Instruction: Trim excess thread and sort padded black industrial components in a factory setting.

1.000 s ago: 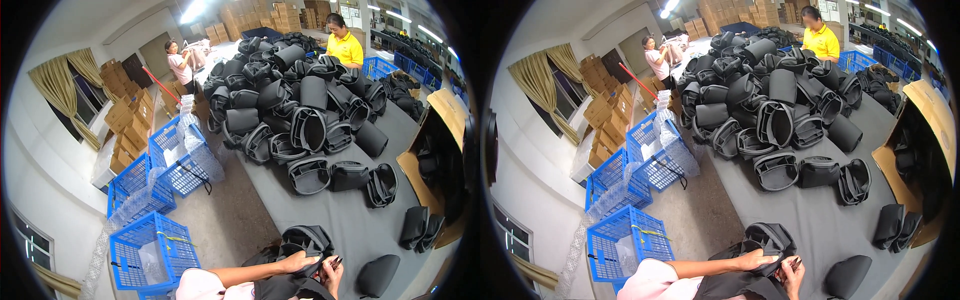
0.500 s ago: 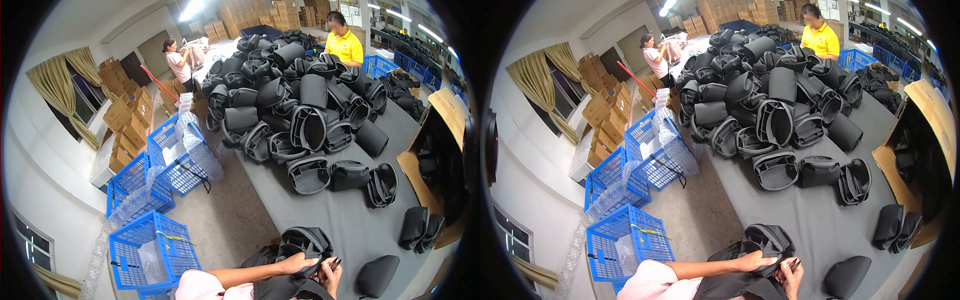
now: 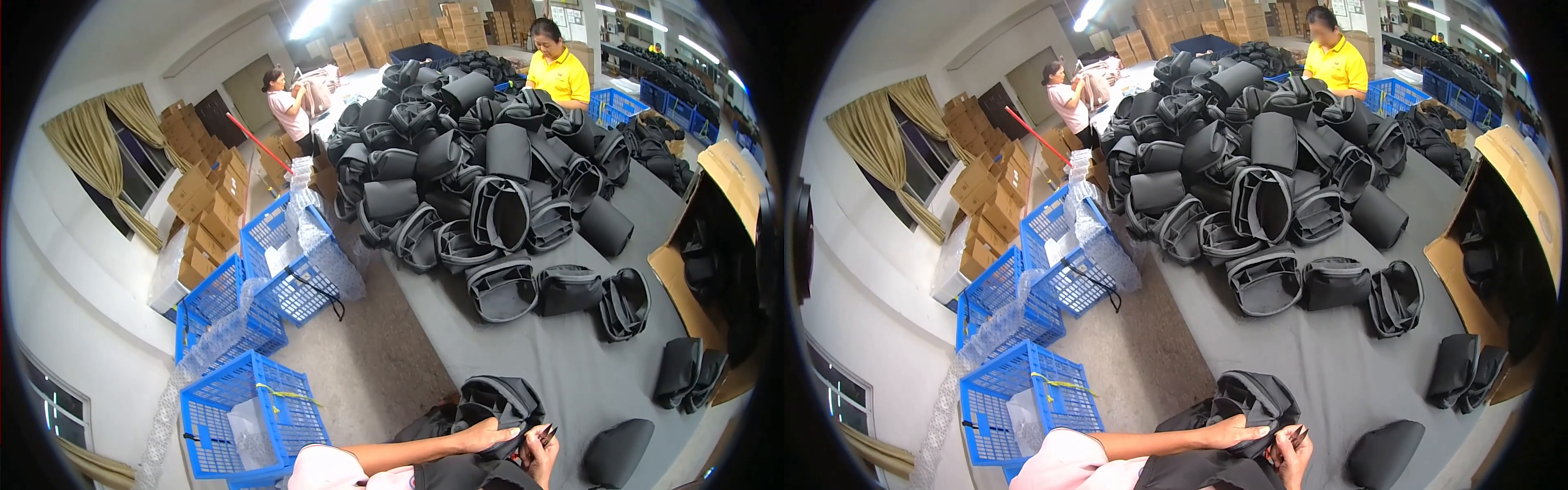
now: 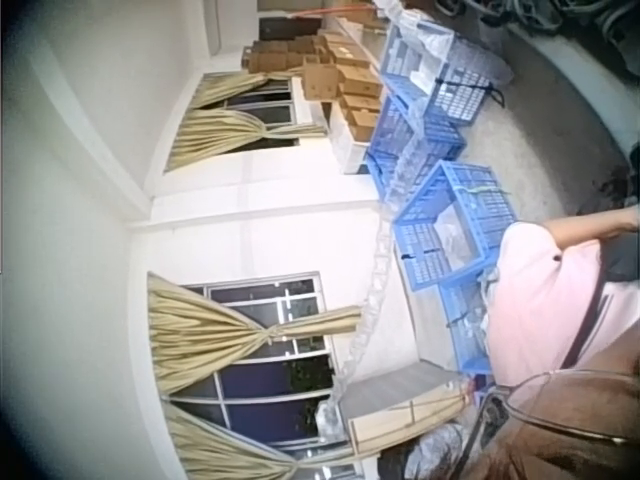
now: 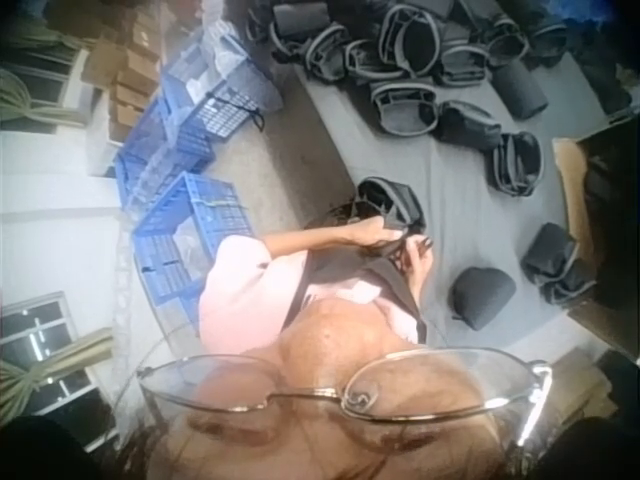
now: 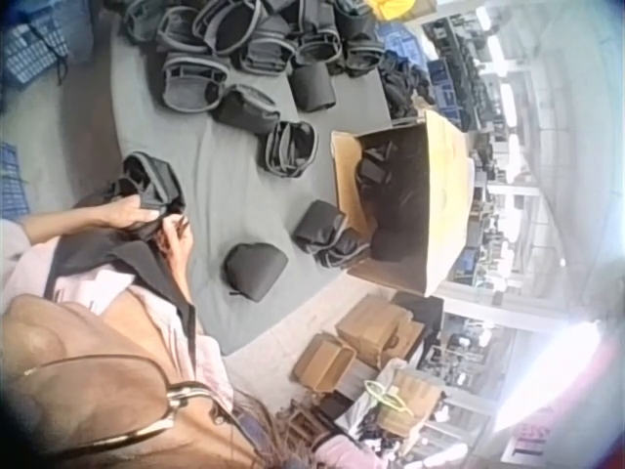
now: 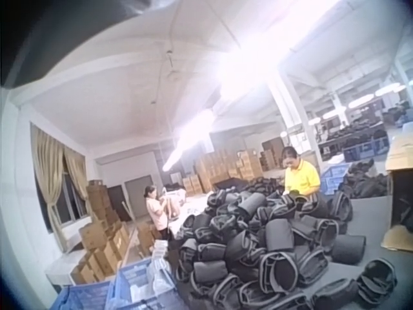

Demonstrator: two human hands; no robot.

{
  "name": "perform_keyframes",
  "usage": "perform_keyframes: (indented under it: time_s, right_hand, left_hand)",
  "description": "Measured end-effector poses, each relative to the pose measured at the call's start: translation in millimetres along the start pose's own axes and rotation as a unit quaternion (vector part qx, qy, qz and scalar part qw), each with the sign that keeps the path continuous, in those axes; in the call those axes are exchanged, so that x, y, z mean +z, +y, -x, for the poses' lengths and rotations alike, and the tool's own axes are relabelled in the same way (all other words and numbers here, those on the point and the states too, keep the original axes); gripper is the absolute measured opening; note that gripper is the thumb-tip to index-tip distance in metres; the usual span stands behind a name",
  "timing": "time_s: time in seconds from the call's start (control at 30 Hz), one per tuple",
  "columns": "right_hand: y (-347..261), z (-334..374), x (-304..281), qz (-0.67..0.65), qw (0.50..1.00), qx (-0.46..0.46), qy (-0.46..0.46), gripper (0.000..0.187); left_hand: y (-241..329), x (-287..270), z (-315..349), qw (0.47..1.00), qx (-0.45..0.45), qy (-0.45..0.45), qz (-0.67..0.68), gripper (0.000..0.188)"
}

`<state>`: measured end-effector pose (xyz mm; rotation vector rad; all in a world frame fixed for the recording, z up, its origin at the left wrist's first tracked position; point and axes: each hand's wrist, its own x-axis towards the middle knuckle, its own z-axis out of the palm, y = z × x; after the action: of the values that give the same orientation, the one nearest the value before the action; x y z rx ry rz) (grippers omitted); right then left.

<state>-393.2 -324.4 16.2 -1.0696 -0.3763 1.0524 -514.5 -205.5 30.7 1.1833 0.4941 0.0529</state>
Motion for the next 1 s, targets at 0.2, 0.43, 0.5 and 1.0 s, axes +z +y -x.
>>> perform_keyframes:
  time_s: [0.2,0.43,0.5,1.0]
  right_hand:
    - [-1,0,3,-0.005,1.000,0.009,0.009,0.020]
    - [0,0,3,-0.001,1.000,0.007,0.008,0.020]
    - [3,1,0,-0.001,1.000,0.007,0.008,0.020]
    - [-4,2,3,-0.003,1.000,0.019,0.019,0.022]
  left_hand:
    - [13,-1,4,0.997,-0.055,-0.016,-0.045,0.039]
    - [-3,-3,1,0.999,-0.040,-0.011,-0.012,0.040]
    - [-19,-1,-3,1.000,-0.017,0.002,0.005,0.041]
    - [5,2,0,0.996,-0.086,0.003,0.019,0.041]
